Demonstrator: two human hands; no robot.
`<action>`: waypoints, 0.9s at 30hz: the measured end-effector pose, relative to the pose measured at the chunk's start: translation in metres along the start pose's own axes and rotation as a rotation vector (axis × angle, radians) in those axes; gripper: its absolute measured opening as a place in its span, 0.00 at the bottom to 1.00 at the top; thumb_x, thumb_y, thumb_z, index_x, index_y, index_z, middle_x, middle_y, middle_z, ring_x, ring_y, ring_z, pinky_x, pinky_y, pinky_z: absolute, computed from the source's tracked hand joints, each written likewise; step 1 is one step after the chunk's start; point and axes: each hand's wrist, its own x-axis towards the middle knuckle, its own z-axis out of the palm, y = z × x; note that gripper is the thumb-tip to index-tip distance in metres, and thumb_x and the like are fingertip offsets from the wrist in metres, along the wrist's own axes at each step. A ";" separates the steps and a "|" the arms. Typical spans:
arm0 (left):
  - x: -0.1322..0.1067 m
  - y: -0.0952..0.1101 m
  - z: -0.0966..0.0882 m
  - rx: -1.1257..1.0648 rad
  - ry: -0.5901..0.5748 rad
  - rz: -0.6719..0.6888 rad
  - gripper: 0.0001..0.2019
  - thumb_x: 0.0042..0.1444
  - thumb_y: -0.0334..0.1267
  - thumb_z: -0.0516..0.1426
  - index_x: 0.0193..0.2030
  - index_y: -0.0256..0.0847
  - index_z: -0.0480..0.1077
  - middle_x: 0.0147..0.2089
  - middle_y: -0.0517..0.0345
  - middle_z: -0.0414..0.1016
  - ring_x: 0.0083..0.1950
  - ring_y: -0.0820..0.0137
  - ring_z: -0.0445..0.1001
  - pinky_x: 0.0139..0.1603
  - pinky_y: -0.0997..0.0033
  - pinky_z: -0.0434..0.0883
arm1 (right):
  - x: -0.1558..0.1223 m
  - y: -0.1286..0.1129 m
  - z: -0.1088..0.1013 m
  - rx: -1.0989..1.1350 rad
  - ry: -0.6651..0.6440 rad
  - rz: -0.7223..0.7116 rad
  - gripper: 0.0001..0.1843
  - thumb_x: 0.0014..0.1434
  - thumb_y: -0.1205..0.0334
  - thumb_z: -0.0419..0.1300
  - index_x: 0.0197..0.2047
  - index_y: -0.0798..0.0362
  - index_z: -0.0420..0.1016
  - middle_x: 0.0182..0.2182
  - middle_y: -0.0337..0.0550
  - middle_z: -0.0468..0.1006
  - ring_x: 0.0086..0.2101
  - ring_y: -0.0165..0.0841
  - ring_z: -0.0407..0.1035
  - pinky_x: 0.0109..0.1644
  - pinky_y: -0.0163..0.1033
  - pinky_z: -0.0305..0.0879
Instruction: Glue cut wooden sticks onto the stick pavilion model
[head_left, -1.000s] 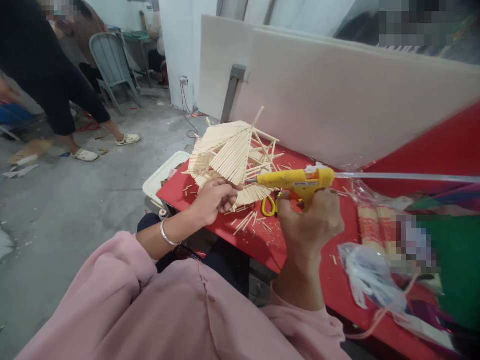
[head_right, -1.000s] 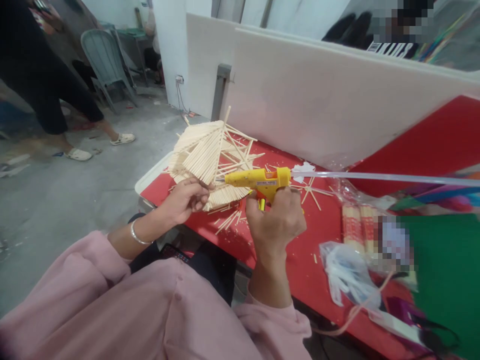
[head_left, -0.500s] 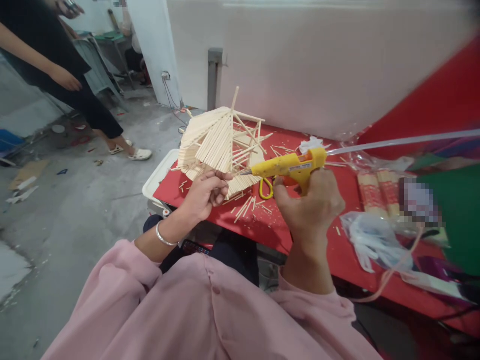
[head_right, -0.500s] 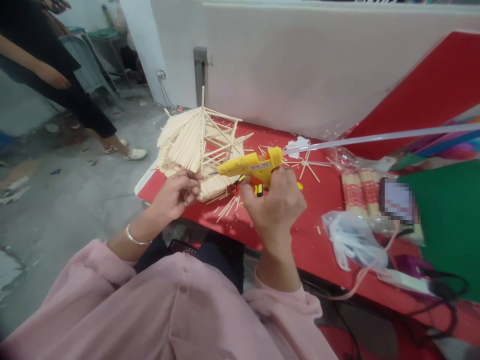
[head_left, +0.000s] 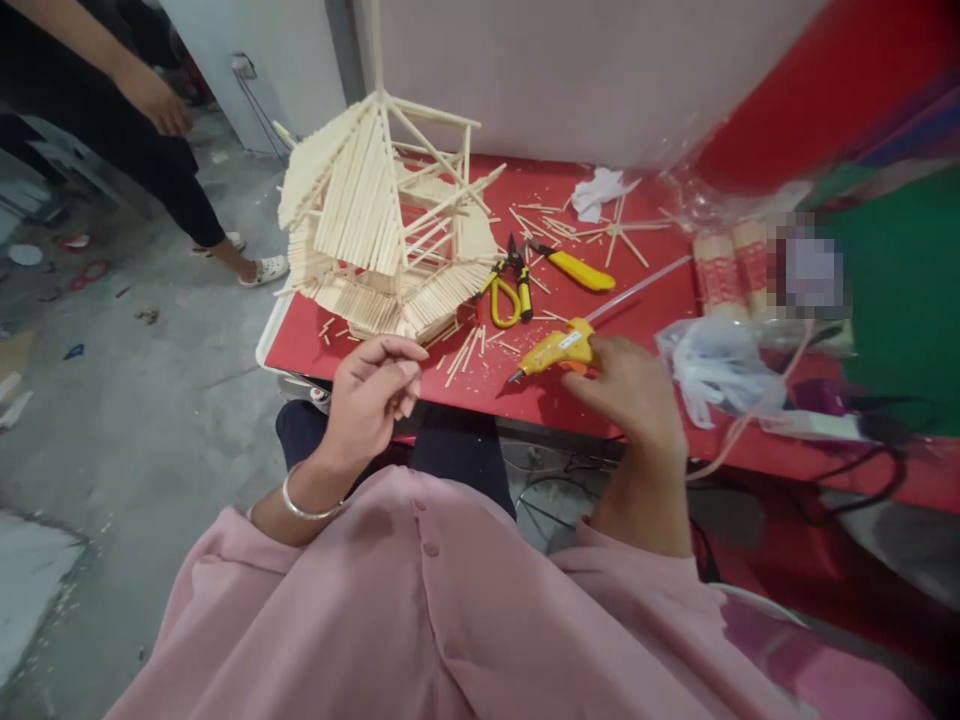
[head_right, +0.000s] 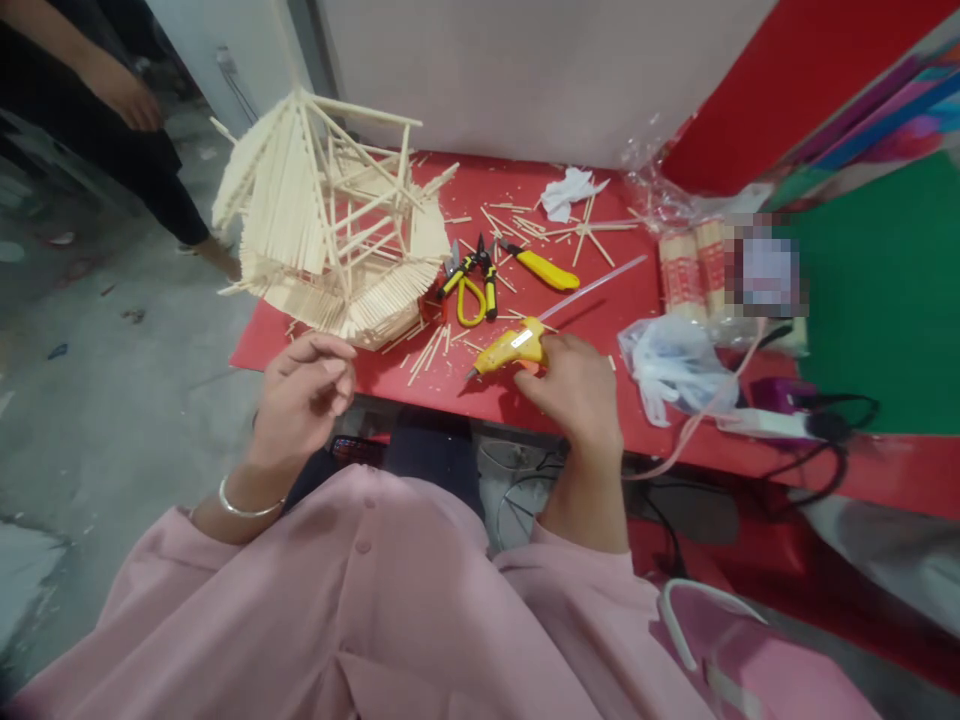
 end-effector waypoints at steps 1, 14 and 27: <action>0.000 -0.010 0.003 0.022 -0.015 -0.027 0.05 0.47 0.37 0.62 0.32 0.40 0.74 0.19 0.66 0.69 0.17 0.80 0.62 0.18 0.78 0.57 | 0.002 0.007 0.008 -0.022 -0.052 -0.014 0.14 0.54 0.50 0.56 0.35 0.52 0.71 0.35 0.50 0.77 0.36 0.41 0.68 0.35 0.41 0.53; 0.036 -0.080 0.014 0.207 -0.001 -0.126 0.06 0.49 0.39 0.64 0.28 0.39 0.74 0.18 0.67 0.68 0.17 0.81 0.62 0.20 0.80 0.57 | -0.010 0.031 0.014 -0.027 -0.014 -0.025 0.22 0.59 0.51 0.58 0.51 0.55 0.79 0.47 0.58 0.80 0.45 0.49 0.71 0.46 0.48 0.61; 0.052 -0.094 -0.005 0.138 0.107 -0.167 0.11 0.47 0.42 0.66 0.32 0.37 0.74 0.20 0.66 0.71 0.18 0.81 0.64 0.21 0.79 0.61 | 0.035 -0.085 0.029 0.075 -0.078 0.056 0.18 0.67 0.58 0.52 0.46 0.53 0.82 0.44 0.54 0.82 0.45 0.44 0.72 0.41 0.42 0.59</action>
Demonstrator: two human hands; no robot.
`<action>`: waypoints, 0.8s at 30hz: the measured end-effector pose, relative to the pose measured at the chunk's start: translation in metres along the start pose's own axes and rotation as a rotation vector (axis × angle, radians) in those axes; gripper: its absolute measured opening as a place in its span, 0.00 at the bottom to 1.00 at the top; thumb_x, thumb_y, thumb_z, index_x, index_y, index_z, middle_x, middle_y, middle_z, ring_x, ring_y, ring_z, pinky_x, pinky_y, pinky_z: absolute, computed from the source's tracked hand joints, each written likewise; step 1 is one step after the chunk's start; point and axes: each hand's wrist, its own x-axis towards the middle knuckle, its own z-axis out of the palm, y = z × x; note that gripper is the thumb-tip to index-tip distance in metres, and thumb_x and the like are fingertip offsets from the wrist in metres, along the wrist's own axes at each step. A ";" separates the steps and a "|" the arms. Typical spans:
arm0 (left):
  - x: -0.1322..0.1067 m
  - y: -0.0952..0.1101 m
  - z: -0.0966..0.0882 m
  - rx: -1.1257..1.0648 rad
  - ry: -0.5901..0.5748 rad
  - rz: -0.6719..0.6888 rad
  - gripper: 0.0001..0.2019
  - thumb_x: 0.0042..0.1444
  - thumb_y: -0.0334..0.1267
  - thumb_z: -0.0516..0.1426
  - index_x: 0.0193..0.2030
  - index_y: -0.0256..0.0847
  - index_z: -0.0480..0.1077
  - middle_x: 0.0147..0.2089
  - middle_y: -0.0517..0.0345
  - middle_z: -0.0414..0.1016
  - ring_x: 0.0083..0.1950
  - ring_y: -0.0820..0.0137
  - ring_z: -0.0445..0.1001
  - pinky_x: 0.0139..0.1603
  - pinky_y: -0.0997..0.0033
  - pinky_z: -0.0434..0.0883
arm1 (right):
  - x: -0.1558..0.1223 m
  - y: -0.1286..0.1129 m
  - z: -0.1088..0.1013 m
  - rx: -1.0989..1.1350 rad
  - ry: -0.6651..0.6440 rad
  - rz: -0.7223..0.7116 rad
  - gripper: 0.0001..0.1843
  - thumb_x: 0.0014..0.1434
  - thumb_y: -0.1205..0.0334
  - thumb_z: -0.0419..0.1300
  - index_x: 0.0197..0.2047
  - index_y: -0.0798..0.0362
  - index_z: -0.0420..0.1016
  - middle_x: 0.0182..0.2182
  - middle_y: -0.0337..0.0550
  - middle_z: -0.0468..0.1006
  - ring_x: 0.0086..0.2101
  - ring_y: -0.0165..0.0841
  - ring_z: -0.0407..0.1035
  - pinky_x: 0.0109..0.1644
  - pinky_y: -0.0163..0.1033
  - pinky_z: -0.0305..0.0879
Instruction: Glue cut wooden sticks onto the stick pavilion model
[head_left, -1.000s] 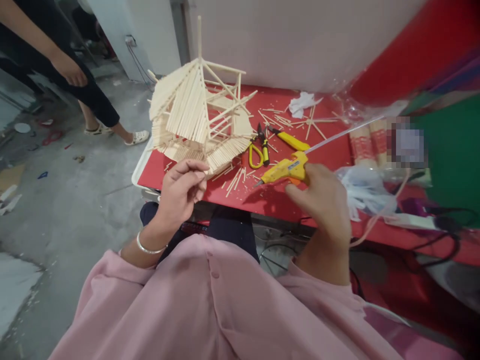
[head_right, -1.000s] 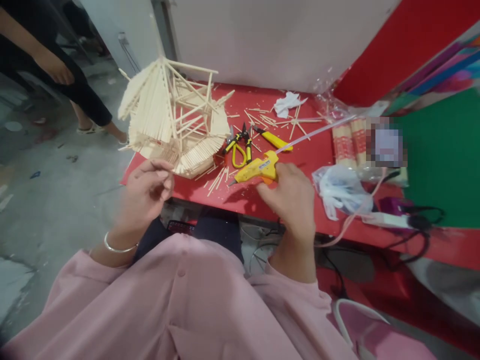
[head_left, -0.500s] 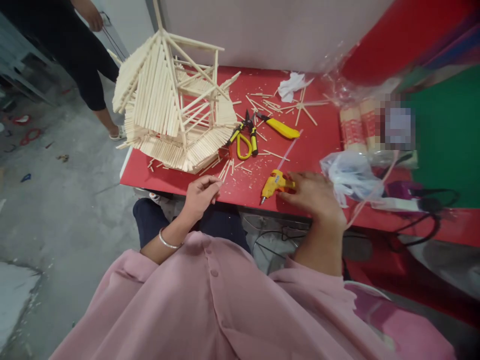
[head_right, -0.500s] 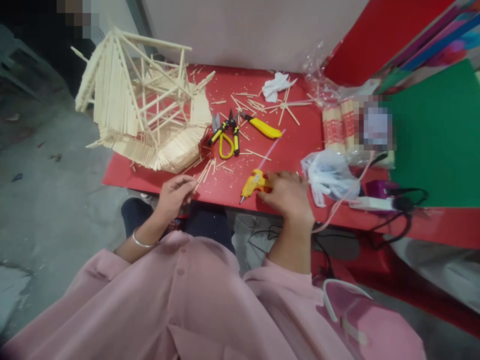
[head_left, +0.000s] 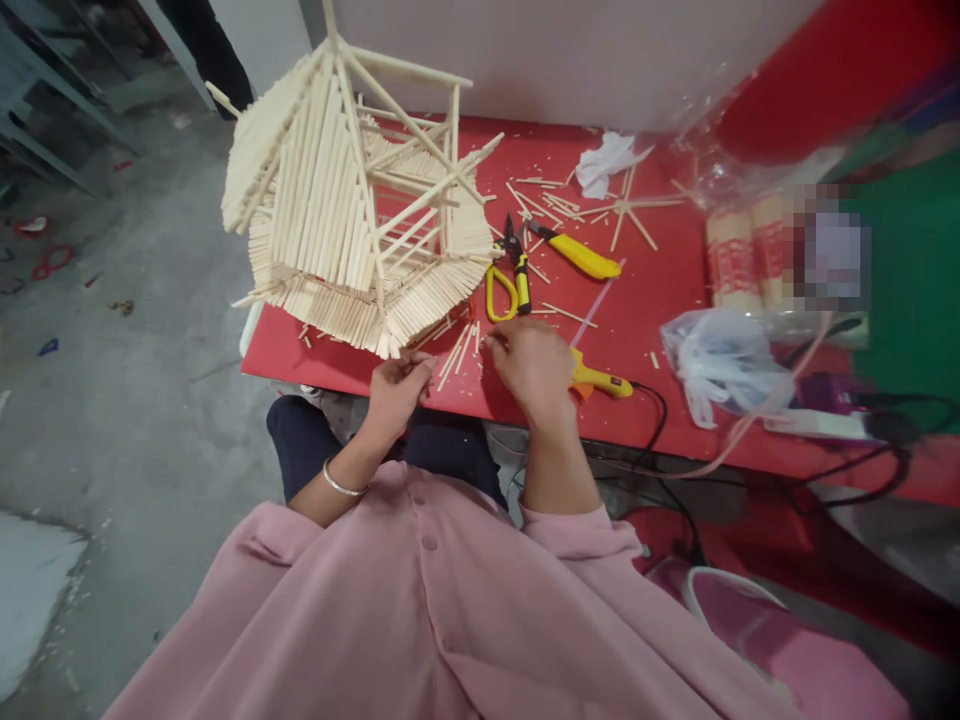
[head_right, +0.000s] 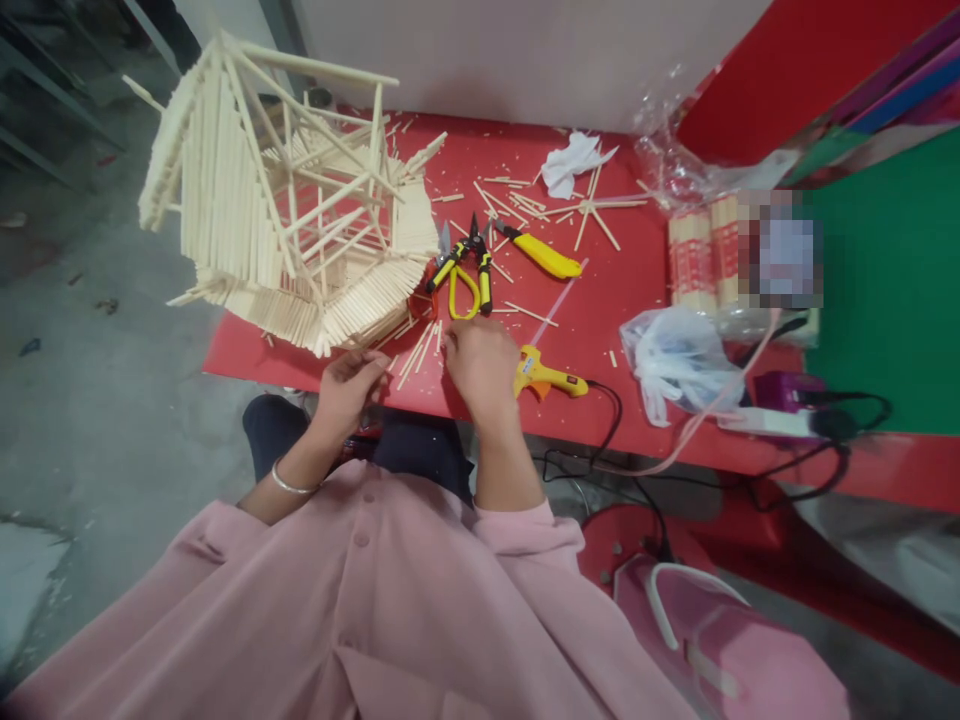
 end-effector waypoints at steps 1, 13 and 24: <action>0.001 -0.001 -0.002 -0.011 0.011 0.007 0.12 0.47 0.43 0.67 0.32 0.37 0.74 0.20 0.66 0.70 0.18 0.81 0.64 0.20 0.79 0.60 | 0.003 -0.003 0.002 -0.001 -0.008 -0.007 0.18 0.67 0.58 0.52 0.48 0.52 0.82 0.45 0.54 0.81 0.45 0.43 0.71 0.41 0.42 0.59; -0.002 -0.003 0.000 0.005 -0.057 -0.048 0.14 0.47 0.46 0.65 0.26 0.37 0.72 0.19 0.65 0.68 0.17 0.81 0.61 0.19 0.77 0.55 | 0.026 -0.007 0.026 -0.028 -0.044 -0.015 0.18 0.67 0.57 0.53 0.45 0.54 0.83 0.41 0.57 0.80 0.43 0.42 0.72 0.40 0.41 0.60; -0.069 0.082 -0.001 -0.173 -0.451 -0.052 0.12 0.52 0.44 0.68 0.31 0.37 0.76 0.22 0.62 0.71 0.17 0.81 0.62 0.16 0.79 0.58 | -0.037 -0.035 -0.048 0.596 0.801 -0.418 0.06 0.60 0.61 0.67 0.42 0.45 0.82 0.35 0.37 0.84 0.32 0.31 0.76 0.36 0.37 0.71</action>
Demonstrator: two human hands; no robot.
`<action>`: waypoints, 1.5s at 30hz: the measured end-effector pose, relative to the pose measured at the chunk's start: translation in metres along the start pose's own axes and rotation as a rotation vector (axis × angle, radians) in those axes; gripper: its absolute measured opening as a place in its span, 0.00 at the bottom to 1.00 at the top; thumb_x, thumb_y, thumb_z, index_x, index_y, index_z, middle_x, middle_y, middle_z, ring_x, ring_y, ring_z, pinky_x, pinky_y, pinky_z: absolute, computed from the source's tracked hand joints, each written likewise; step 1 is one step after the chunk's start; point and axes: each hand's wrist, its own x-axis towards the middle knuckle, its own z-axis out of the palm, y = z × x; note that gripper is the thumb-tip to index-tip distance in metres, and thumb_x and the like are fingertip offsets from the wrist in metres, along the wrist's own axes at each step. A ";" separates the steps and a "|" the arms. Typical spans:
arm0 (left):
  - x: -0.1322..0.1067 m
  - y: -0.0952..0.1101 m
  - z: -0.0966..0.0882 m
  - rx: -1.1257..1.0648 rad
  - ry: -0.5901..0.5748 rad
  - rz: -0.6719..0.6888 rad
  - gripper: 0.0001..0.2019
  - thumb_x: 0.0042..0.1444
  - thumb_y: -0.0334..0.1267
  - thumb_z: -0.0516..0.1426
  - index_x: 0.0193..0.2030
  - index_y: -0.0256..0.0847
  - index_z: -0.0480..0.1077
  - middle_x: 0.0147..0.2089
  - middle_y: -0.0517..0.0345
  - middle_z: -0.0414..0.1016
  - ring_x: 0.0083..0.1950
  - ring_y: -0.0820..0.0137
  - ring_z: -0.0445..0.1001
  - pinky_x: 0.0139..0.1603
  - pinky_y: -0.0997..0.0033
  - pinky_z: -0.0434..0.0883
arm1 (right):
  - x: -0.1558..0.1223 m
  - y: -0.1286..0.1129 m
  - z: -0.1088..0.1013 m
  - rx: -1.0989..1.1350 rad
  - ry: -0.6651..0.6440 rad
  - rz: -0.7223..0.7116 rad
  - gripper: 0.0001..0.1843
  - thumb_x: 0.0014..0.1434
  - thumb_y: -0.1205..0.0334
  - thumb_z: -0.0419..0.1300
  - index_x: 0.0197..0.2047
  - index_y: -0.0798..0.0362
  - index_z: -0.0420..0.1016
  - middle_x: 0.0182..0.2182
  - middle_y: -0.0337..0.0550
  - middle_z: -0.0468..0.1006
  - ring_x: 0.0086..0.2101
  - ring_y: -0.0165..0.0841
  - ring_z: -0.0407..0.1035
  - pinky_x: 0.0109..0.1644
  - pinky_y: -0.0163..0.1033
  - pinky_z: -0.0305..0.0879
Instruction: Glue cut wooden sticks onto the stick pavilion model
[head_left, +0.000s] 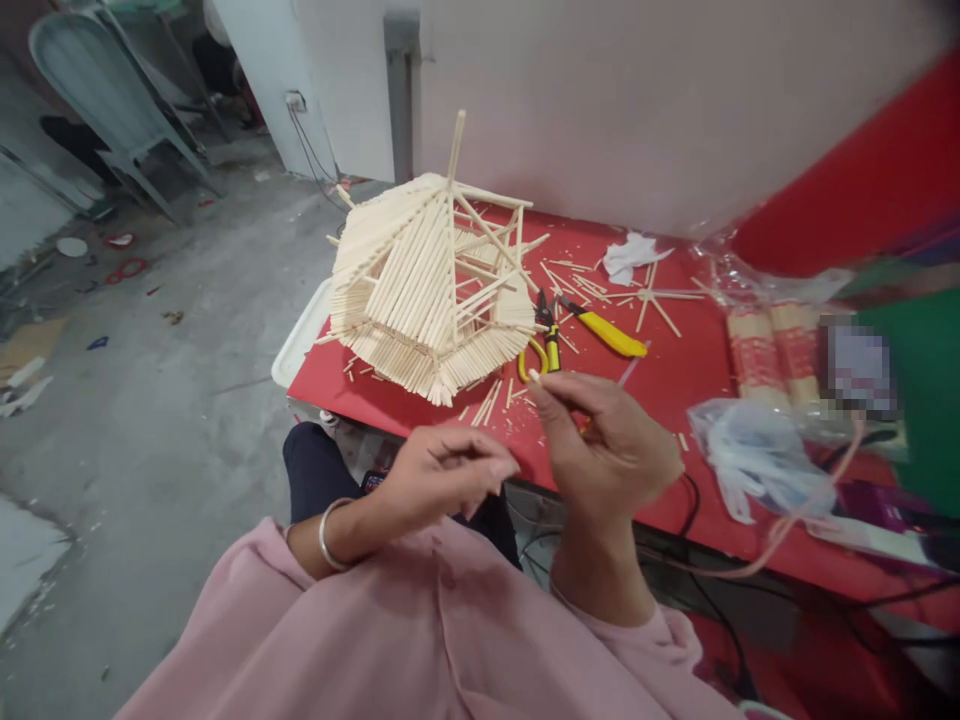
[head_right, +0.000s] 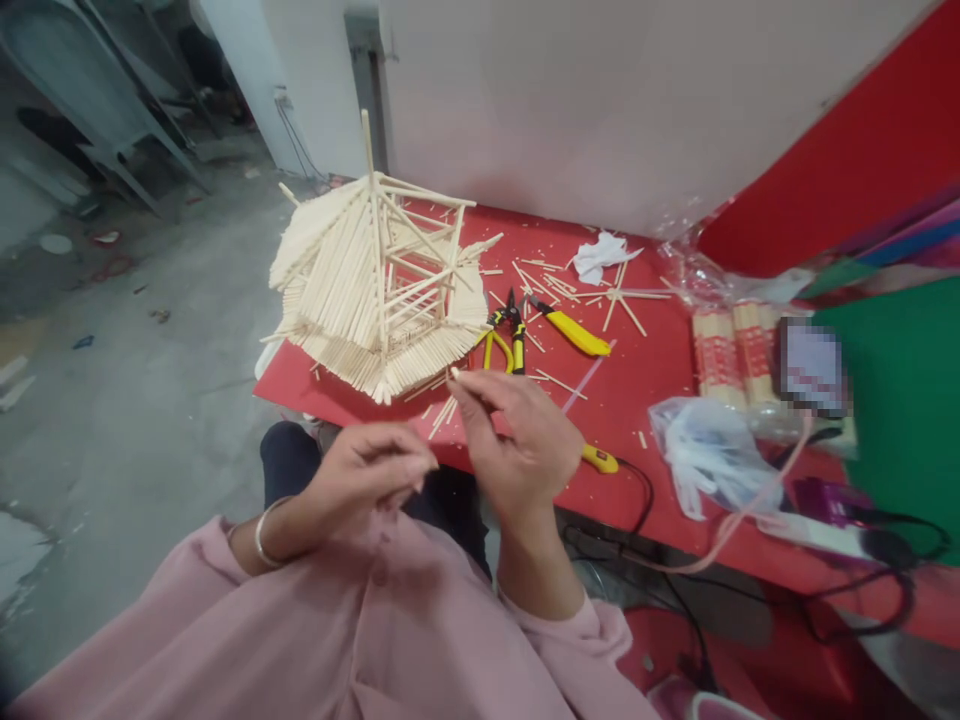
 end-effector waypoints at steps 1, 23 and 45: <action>0.001 0.005 0.001 -0.067 0.067 0.050 0.12 0.52 0.45 0.68 0.32 0.37 0.76 0.22 0.63 0.71 0.15 0.82 0.60 0.15 0.79 0.56 | 0.003 -0.008 0.000 0.021 0.018 -0.076 0.07 0.60 0.64 0.67 0.43 0.45 0.81 0.35 0.37 0.84 0.33 0.31 0.77 0.37 0.37 0.71; 0.034 0.041 -0.018 -0.274 0.206 0.156 0.19 0.47 0.45 0.67 0.19 0.37 0.65 0.15 0.67 0.59 0.13 0.84 0.52 0.13 0.81 0.45 | 0.019 -0.020 0.061 -0.101 0.186 -0.436 0.10 0.59 0.66 0.68 0.43 0.45 0.79 0.30 0.36 0.74 0.32 0.27 0.64 0.40 0.37 0.59; 0.038 0.049 -0.023 -0.160 0.218 0.126 0.17 0.47 0.43 0.64 0.17 0.37 0.64 0.13 0.66 0.58 0.13 0.83 0.54 0.15 0.78 0.47 | 0.022 -0.022 0.061 -0.052 0.133 -0.367 0.08 0.58 0.66 0.69 0.41 0.47 0.79 0.31 0.39 0.75 0.34 0.31 0.67 0.39 0.37 0.66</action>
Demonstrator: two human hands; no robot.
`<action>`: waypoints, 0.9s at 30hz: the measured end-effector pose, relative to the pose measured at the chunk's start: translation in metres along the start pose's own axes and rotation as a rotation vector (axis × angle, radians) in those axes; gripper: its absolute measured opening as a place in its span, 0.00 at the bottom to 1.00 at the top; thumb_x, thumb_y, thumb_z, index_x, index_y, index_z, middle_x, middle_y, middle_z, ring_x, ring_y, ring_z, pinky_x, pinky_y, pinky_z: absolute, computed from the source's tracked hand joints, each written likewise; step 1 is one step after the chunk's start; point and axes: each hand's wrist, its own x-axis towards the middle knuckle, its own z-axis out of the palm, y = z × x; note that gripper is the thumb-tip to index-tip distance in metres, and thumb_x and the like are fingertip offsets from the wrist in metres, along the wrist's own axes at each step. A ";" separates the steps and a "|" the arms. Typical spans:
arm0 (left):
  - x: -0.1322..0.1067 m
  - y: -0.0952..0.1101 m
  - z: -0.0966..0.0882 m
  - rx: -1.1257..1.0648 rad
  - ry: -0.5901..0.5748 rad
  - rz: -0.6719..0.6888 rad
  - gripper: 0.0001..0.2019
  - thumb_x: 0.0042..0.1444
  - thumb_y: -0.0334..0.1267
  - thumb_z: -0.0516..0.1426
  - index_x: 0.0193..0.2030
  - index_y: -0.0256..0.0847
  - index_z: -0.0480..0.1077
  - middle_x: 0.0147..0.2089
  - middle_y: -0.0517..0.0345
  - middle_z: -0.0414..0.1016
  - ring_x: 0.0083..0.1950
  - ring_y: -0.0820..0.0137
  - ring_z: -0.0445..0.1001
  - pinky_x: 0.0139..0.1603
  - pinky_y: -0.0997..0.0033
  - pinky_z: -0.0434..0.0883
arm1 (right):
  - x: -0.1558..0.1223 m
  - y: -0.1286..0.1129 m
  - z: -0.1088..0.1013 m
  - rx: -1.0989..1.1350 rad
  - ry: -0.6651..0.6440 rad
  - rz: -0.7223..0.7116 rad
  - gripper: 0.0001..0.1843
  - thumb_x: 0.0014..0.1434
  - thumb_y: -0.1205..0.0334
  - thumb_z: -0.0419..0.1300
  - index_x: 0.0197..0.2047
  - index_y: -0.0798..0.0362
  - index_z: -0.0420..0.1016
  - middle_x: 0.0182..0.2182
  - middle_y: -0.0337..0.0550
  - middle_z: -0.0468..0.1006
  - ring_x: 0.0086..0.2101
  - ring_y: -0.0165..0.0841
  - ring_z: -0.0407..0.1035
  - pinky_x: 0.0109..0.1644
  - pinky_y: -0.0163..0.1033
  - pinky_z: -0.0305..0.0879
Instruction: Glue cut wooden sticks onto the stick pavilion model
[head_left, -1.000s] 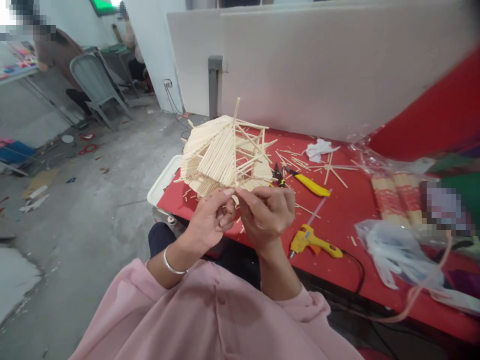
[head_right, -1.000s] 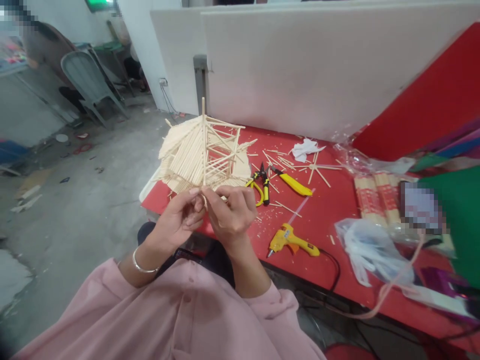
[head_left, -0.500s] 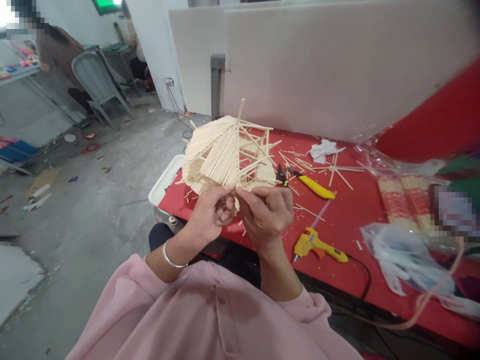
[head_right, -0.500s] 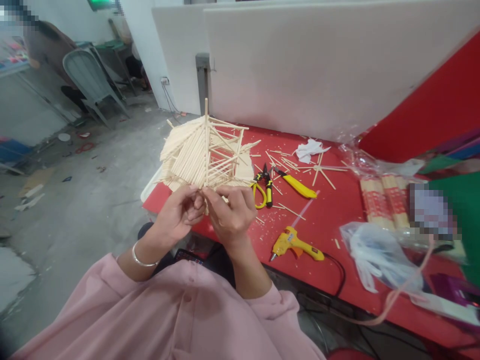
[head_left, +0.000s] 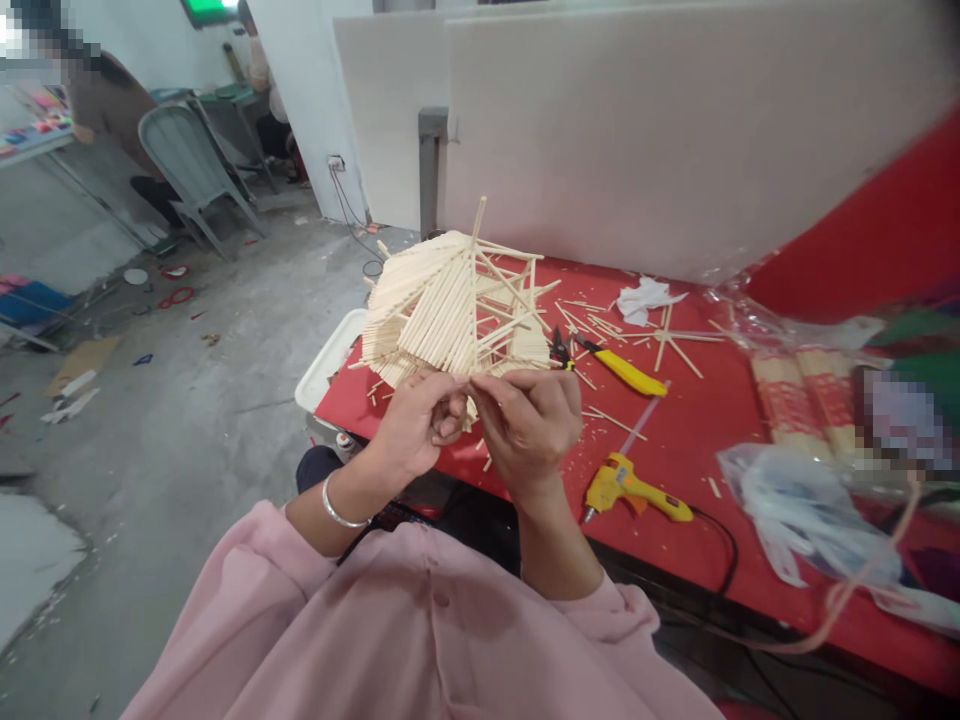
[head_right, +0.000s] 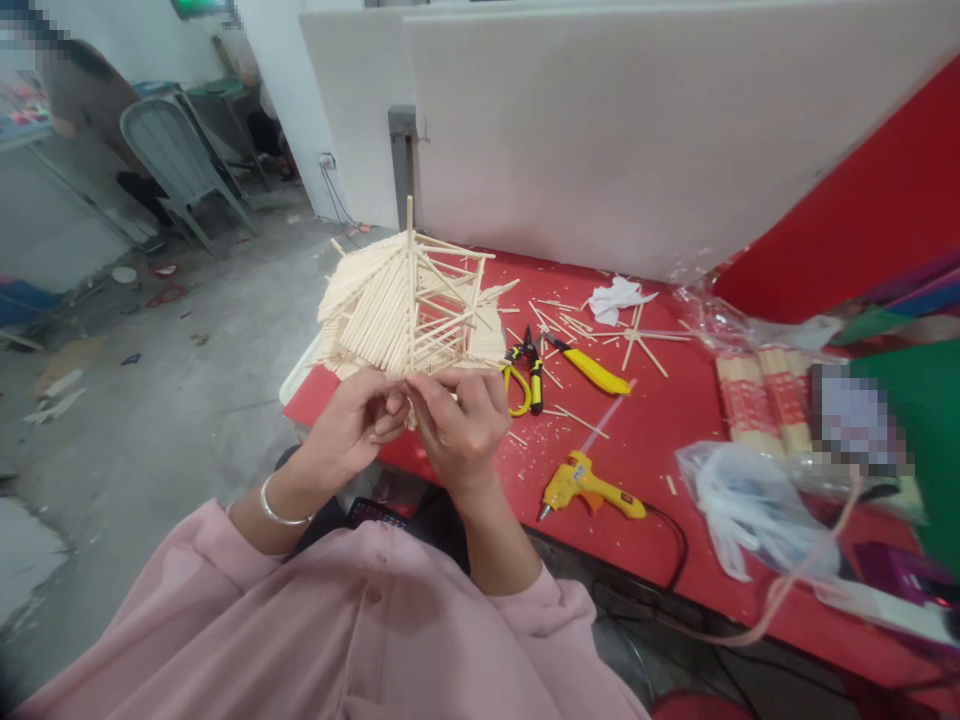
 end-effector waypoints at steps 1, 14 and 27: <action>0.000 0.000 0.000 0.002 0.003 0.005 0.17 0.47 0.43 0.64 0.16 0.37 0.64 0.13 0.66 0.58 0.13 0.83 0.54 0.15 0.79 0.46 | 0.000 0.000 0.000 -0.008 -0.007 0.002 0.07 0.58 0.66 0.69 0.40 0.47 0.79 0.31 0.39 0.75 0.34 0.31 0.67 0.39 0.37 0.66; 0.000 -0.003 0.001 0.021 0.094 0.059 0.18 0.45 0.40 0.67 0.19 0.39 0.61 0.16 0.67 0.62 0.14 0.84 0.57 0.16 0.79 0.47 | -0.002 0.000 -0.001 0.025 -0.026 0.020 0.10 0.59 0.66 0.68 0.45 0.47 0.80 0.32 0.40 0.77 0.35 0.32 0.68 0.41 0.39 0.66; 0.001 -0.002 -0.001 0.019 0.094 0.066 0.16 0.45 0.43 0.64 0.18 0.38 0.64 0.17 0.65 0.64 0.15 0.83 0.57 0.16 0.78 0.48 | -0.001 0.002 0.000 0.006 -0.074 0.015 0.11 0.62 0.62 0.66 0.49 0.48 0.80 0.33 0.41 0.77 0.36 0.33 0.68 0.44 0.41 0.65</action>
